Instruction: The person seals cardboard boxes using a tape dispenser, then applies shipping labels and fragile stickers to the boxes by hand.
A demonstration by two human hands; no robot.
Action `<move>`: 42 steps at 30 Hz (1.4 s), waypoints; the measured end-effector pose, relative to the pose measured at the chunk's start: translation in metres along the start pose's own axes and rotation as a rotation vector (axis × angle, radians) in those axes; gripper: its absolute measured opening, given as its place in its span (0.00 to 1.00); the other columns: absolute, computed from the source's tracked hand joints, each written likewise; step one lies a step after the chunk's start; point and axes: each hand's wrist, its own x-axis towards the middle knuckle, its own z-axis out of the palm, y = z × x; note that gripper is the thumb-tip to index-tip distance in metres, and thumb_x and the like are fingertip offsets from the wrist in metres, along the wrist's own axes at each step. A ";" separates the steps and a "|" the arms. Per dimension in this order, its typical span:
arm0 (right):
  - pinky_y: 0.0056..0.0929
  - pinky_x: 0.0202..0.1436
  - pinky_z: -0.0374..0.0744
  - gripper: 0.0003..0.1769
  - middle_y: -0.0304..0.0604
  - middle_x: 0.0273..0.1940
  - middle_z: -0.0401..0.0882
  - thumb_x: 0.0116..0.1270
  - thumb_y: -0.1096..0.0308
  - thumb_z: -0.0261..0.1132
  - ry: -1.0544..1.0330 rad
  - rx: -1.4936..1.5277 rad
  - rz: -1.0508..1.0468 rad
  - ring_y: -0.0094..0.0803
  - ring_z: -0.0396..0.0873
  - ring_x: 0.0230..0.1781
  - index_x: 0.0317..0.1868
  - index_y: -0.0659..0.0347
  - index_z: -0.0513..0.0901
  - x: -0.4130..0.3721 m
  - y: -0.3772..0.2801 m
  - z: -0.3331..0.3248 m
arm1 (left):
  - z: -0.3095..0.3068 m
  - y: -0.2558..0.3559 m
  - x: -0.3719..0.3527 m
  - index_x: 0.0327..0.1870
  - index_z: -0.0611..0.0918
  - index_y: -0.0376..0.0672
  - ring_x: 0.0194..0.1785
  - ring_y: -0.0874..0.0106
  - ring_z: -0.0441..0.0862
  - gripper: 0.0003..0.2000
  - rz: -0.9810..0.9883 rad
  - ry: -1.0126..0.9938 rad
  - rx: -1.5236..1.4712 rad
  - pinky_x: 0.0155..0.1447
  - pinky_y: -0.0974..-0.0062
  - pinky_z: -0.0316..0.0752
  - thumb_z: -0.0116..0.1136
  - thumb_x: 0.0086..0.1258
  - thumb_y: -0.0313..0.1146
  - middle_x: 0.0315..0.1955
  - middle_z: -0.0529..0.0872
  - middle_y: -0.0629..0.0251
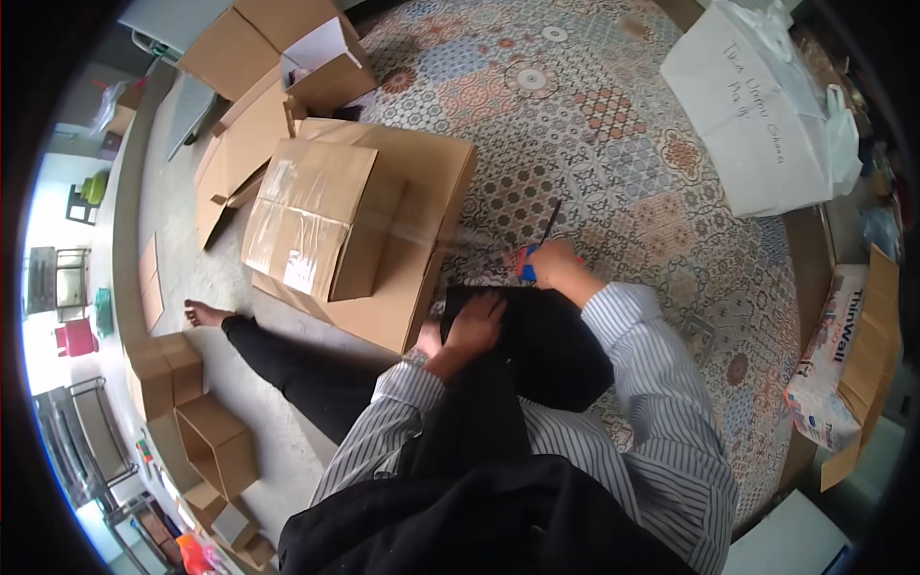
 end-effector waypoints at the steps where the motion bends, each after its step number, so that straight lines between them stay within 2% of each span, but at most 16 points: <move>1: 0.33 0.44 0.76 0.19 0.40 0.40 0.79 0.45 0.60 0.65 0.007 0.004 -0.006 0.36 0.77 0.44 0.42 0.45 0.80 0.004 0.002 0.007 | 0.008 0.001 -0.019 0.53 0.71 0.37 0.61 0.62 0.64 0.21 -0.171 -0.174 -0.370 0.64 0.64 0.56 0.46 0.56 0.29 0.54 0.71 0.52; 3: 0.31 0.47 0.74 0.21 0.38 0.43 0.78 0.47 0.61 0.64 -0.053 -0.030 0.023 0.33 0.74 0.48 0.45 0.43 0.79 0.008 0.002 0.005 | 0.057 -0.042 -0.068 0.58 0.65 0.41 0.51 0.63 0.74 0.21 -0.597 -0.020 -1.061 0.55 0.65 0.68 0.42 0.67 0.40 0.51 0.73 0.53; 4: 0.31 0.47 0.74 0.21 0.38 0.43 0.78 0.47 0.61 0.64 -0.056 -0.024 0.022 0.33 0.74 0.48 0.45 0.43 0.79 0.006 0.002 0.003 | 0.033 -0.041 -0.079 0.56 0.66 0.40 0.51 0.61 0.74 0.19 -0.895 0.131 -1.531 0.54 0.65 0.69 0.39 0.68 0.40 0.50 0.73 0.52; 5: 0.31 0.47 0.74 0.21 0.38 0.43 0.77 0.47 0.60 0.64 -0.046 -0.004 0.030 0.33 0.74 0.48 0.46 0.42 0.79 0.003 0.002 0.001 | 0.006 -0.039 -0.089 0.53 0.68 0.39 0.51 0.60 0.74 0.18 -1.192 0.471 -1.956 0.53 0.65 0.69 0.36 0.69 0.41 0.49 0.74 0.52; 6: 0.31 0.47 0.74 0.21 0.38 0.43 0.77 0.47 0.60 0.64 -0.035 0.012 0.035 0.33 0.74 0.48 0.46 0.41 0.79 0.002 0.001 -0.001 | 0.002 -0.053 -0.108 0.50 0.70 0.39 0.50 0.63 0.74 0.17 -1.081 0.625 -2.052 0.52 0.66 0.69 0.34 0.70 0.40 0.47 0.75 0.55; 8: 0.31 0.47 0.74 0.21 0.38 0.43 0.77 0.47 0.60 0.64 -0.040 0.003 0.040 0.33 0.73 0.48 0.46 0.41 0.78 0.003 0.000 -0.003 | -0.011 -0.085 -0.131 0.46 0.73 0.42 0.47 0.67 0.75 0.16 -1.107 0.942 -2.084 0.52 0.67 0.70 0.33 0.70 0.39 0.42 0.78 0.63; 10: 0.31 0.47 0.74 0.22 0.38 0.43 0.77 0.47 0.60 0.64 -0.046 -0.004 0.047 0.33 0.73 0.48 0.47 0.41 0.78 0.003 -0.001 -0.003 | -0.022 -0.097 -0.134 0.52 0.68 0.41 0.51 0.68 0.72 0.17 -1.161 1.038 -2.045 0.54 0.70 0.67 0.33 0.70 0.40 0.46 0.74 0.61; 12: 0.31 0.47 0.74 0.23 0.38 0.43 0.77 0.48 0.60 0.64 -0.051 -0.023 0.020 0.33 0.74 0.48 0.48 0.39 0.77 0.005 0.000 -0.003 | -0.060 -0.090 -0.119 0.59 0.60 0.42 0.56 0.67 0.67 0.20 -1.312 1.277 -1.490 0.58 0.68 0.62 0.35 0.70 0.42 0.53 0.68 0.58; 14: 0.31 0.48 0.74 0.23 0.37 0.43 0.77 0.48 0.60 0.64 -0.052 -0.017 0.033 0.33 0.74 0.48 0.49 0.38 0.77 0.009 0.000 0.001 | -0.111 -0.077 -0.108 0.63 0.51 0.41 0.61 0.64 0.61 0.26 -1.078 1.314 -1.009 0.61 0.63 0.57 0.38 0.69 0.44 0.58 0.61 0.55; 16: 0.30 0.48 0.74 0.24 0.37 0.43 0.77 0.48 0.60 0.64 -0.053 -0.023 0.038 0.33 0.74 0.48 0.49 0.38 0.76 0.006 -0.002 0.000 | -0.150 -0.077 -0.102 0.63 0.55 0.40 0.62 0.62 0.58 0.27 -0.706 1.488 -0.432 0.63 0.58 0.53 0.40 0.69 0.47 0.59 0.61 0.56; 20: 0.31 0.47 0.75 0.24 0.38 0.44 0.77 0.47 0.59 0.64 -0.093 -0.052 0.052 0.34 0.74 0.48 0.50 0.37 0.76 0.007 -0.001 -0.005 | -0.248 -0.035 -0.072 0.60 0.61 0.37 0.64 0.56 0.57 0.33 -0.334 1.066 0.321 0.63 0.60 0.53 0.52 0.60 0.52 0.59 0.62 0.50; 22: 0.31 0.47 0.75 0.25 0.39 0.43 0.78 0.47 0.59 0.64 -0.118 -0.062 0.049 0.34 0.74 0.47 0.50 0.38 0.76 0.005 -0.004 -0.007 | -0.263 -0.001 -0.040 0.59 0.64 0.36 0.62 0.51 0.58 0.38 -0.395 0.680 0.458 0.63 0.58 0.55 0.55 0.54 0.56 0.57 0.64 0.44; 24: 0.30 0.40 0.77 0.16 0.38 0.42 0.78 0.50 0.63 0.64 -0.068 -0.025 0.021 0.33 0.77 0.43 0.42 0.54 0.81 -0.006 -0.006 -0.022 | -0.248 -0.005 -0.019 0.58 0.64 0.34 0.61 0.48 0.60 0.39 -0.530 0.548 0.539 0.63 0.58 0.55 0.55 0.53 0.58 0.55 0.65 0.41; 31: 0.31 0.42 0.77 0.17 0.39 0.42 0.78 0.50 0.64 0.62 -0.042 0.007 0.014 0.35 0.77 0.45 0.44 0.50 0.81 -0.007 0.003 -0.018 | -0.249 -0.034 -0.017 0.56 0.67 0.31 0.55 0.47 0.68 0.35 -0.529 0.594 0.631 0.57 0.61 0.64 0.52 0.58 0.55 0.50 0.71 0.39; 40: 0.33 0.45 0.76 0.31 0.44 0.43 0.74 0.46 0.61 0.66 0.163 0.117 -0.086 0.39 0.75 0.44 0.54 0.28 0.71 -0.023 0.018 -0.029 | -0.299 -0.076 -0.022 0.56 0.69 0.35 0.55 0.53 0.70 0.33 -0.665 0.473 0.440 0.54 0.64 0.68 0.47 0.60 0.58 0.52 0.71 0.44; 42: 0.35 0.46 0.75 0.34 0.46 0.44 0.72 0.46 0.61 0.67 0.318 0.243 -0.213 0.42 0.74 0.44 0.56 0.24 0.68 -0.028 0.024 -0.021 | -0.312 -0.091 -0.025 0.56 0.70 0.38 0.53 0.55 0.73 0.32 -0.701 0.447 0.394 0.53 0.65 0.69 0.46 0.60 0.58 0.49 0.74 0.46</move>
